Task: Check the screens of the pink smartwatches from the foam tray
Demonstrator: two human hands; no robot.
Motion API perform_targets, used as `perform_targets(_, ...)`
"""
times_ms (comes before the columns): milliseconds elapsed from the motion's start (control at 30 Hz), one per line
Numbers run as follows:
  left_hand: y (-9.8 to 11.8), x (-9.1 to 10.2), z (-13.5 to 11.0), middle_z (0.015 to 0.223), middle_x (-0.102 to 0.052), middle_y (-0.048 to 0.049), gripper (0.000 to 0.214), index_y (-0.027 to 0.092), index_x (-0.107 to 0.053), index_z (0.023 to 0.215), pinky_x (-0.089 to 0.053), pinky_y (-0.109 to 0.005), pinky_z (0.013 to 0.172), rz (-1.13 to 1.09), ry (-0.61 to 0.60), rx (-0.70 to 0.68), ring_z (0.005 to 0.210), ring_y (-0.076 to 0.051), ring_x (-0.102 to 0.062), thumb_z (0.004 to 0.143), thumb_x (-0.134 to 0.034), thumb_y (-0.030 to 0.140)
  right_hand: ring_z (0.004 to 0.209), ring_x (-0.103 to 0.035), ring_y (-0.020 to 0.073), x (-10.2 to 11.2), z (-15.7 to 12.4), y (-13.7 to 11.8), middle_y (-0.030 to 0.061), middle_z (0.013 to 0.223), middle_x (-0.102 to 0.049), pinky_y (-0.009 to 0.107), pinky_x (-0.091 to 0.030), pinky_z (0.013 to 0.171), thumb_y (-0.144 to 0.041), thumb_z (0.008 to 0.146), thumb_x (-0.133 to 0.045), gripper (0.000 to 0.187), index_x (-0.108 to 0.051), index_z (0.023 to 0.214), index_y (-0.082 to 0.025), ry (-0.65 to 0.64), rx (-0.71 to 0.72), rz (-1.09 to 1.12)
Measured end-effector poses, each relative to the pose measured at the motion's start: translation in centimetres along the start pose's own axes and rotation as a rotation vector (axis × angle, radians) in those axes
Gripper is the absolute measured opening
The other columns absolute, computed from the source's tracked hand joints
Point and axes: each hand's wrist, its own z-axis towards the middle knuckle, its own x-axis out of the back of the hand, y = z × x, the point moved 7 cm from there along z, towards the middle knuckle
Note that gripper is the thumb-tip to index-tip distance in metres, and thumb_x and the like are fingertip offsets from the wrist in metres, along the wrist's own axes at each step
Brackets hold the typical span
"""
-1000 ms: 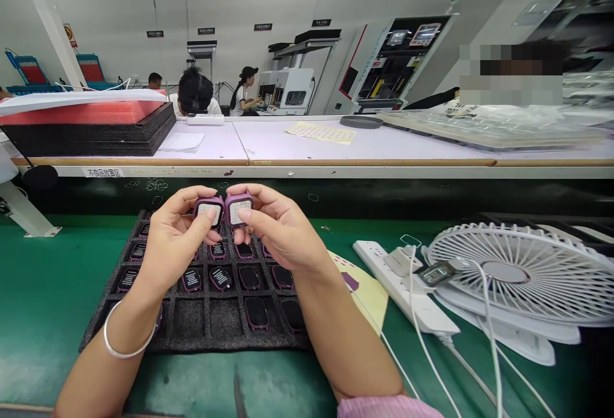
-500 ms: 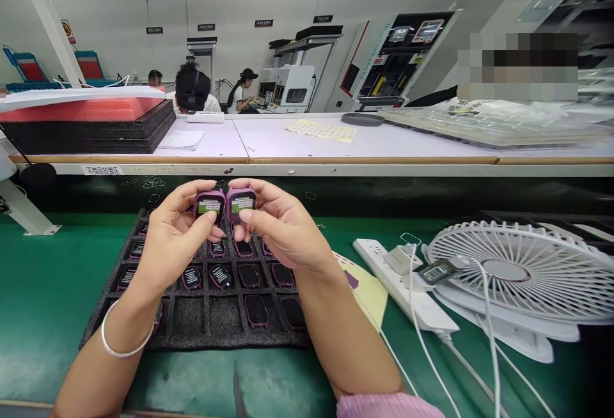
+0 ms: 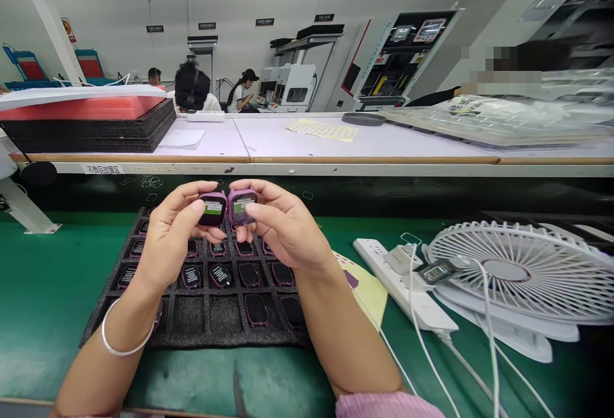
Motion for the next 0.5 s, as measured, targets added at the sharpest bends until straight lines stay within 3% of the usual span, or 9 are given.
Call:
perform_targets(167, 0.20, -0.14, -0.04, 0.094, -0.072, -0.0006, 0.031, 0.021, -0.069, 0.116, -0.065, -0.022, 0.060, 0.019, -0.034, -0.044, 0.061, -0.012, -0.074, 0.086, -0.068, 0.017, 0.056, -0.063, 0.0093, 0.04, -0.04, -0.17, -0.0001, 0.089, -0.067, 0.023, -0.051, 0.051, -0.024, 0.080, -0.074, 0.033, -0.066, 0.112, -0.020, 0.003, 0.028, -0.037)
perform_targets(500, 0.23, -0.12, 0.02, 0.096, -0.072, -0.0016, 0.032, 0.020, -0.068, 0.115, -0.065, -0.020, 0.059, 0.064, 0.013, -0.039, 0.058, -0.011, -0.072, 0.083, -0.073, 0.017, 0.059, -0.064, 0.0111, -0.10, -0.02, -0.35, 0.0002, 0.088, -0.068, 0.025, -0.052, 0.054, -0.018, 0.077, -0.071, 0.036, -0.065, 0.113, -0.020, -0.018, 0.051, -0.048)
